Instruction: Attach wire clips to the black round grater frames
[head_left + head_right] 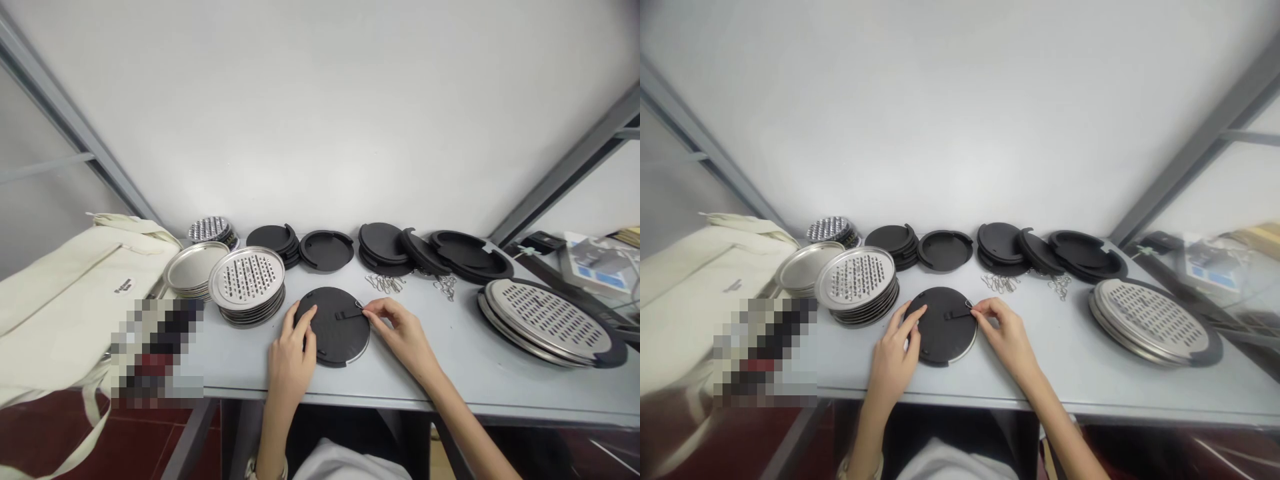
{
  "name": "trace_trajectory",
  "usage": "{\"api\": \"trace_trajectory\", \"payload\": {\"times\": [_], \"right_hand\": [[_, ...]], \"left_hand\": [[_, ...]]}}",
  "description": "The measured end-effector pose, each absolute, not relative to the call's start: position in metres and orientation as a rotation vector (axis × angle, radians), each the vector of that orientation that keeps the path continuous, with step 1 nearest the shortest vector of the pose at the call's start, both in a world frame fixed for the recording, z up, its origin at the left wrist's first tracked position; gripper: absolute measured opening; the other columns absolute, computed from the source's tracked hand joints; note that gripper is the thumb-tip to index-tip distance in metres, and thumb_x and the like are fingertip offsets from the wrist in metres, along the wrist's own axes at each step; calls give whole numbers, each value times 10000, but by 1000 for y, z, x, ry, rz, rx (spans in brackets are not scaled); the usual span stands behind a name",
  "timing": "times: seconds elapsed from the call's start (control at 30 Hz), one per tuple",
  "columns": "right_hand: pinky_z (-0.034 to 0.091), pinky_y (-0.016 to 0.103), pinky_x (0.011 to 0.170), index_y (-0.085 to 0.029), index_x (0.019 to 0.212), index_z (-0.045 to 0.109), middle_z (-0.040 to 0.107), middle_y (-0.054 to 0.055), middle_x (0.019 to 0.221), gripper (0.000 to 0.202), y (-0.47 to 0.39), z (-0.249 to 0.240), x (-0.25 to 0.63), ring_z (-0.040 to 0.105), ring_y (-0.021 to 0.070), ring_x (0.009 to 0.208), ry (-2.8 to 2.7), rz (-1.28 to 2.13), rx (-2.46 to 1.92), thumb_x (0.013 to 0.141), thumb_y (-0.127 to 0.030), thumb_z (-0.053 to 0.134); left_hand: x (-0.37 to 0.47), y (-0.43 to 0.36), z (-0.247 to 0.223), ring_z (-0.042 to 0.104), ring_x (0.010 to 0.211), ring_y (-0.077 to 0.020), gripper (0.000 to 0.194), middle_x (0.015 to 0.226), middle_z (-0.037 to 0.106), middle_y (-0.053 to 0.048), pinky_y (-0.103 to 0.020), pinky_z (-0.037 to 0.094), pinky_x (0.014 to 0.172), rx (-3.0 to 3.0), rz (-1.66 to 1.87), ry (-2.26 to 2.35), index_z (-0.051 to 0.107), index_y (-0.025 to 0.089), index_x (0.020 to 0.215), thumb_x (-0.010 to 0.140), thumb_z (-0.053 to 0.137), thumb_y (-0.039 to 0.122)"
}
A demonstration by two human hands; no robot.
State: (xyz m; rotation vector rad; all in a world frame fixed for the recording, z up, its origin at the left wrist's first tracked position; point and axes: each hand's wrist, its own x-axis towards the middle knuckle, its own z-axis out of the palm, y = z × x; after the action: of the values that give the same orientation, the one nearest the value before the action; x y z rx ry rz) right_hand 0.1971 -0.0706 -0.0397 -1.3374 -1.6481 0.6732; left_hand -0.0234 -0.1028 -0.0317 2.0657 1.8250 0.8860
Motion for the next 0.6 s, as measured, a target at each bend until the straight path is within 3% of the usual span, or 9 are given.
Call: {"api": "trace_trajectory", "payload": {"times": [0.3, 0.6], "right_hand": [[505, 358, 843, -203, 1146, 581, 644, 74, 978, 281, -69, -46, 197, 630, 194, 880, -1691, 696, -1292, 907, -333, 508], [501, 320, 775, -216, 1083, 648, 619, 65, 925, 277, -73, -35, 197, 618, 194, 842, -1792, 606, -1361, 928, -352, 463]], "left_hand": [[-23, -102, -32, 625, 997, -201, 434, 1414, 423, -51, -288, 515, 752, 2065, 888, 1829, 519, 337, 1288, 910, 396, 162], [-23, -101, -33, 636, 971, -195, 431, 1409, 430, -43, -279, 515, 735, 2069, 904, 1835, 526, 346, 1277, 907, 402, 163]]}}
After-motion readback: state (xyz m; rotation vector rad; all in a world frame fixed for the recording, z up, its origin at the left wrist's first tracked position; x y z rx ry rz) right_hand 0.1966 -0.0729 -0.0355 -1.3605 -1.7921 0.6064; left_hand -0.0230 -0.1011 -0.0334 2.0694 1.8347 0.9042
